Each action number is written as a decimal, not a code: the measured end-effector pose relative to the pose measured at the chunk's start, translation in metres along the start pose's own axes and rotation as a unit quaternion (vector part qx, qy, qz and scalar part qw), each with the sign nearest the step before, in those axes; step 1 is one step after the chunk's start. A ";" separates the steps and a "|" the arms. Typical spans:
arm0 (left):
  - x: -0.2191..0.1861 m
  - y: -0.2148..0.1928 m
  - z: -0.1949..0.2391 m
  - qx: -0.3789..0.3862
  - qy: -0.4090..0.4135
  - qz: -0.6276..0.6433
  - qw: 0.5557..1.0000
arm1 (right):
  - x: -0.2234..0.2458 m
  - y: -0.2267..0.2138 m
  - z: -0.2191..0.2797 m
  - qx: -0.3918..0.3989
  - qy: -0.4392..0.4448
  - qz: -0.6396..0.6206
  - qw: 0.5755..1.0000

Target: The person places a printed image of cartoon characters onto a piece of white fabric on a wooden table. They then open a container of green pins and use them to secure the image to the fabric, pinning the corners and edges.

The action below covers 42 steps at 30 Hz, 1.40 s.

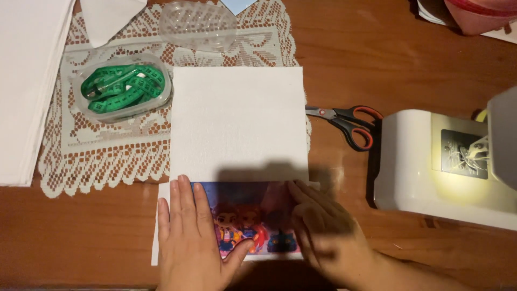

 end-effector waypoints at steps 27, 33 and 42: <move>-0.030 -0.049 0.000 -0.057 0.260 0.366 0.892 | 0.001 0.015 0.003 0.091 0.027 -0.022 0.995; -0.026 -0.038 0.005 -0.048 0.255 0.360 0.896 | 0.004 0.013 0.003 0.081 -0.008 -0.047 0.996; -0.024 -0.029 0.013 -0.037 0.287 0.319 0.902 | -0.001 0.014 0.007 0.078 -0.018 -0.051 0.996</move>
Point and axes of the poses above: each hand's wrist, its own z-axis away from the middle knuckle, its own y-axis out of the palm, x = y × z, the point moved 4 cm from there along -z, towards the middle knuckle, and after that the axes turned 4 degrees about z, right-handed, at the moved point
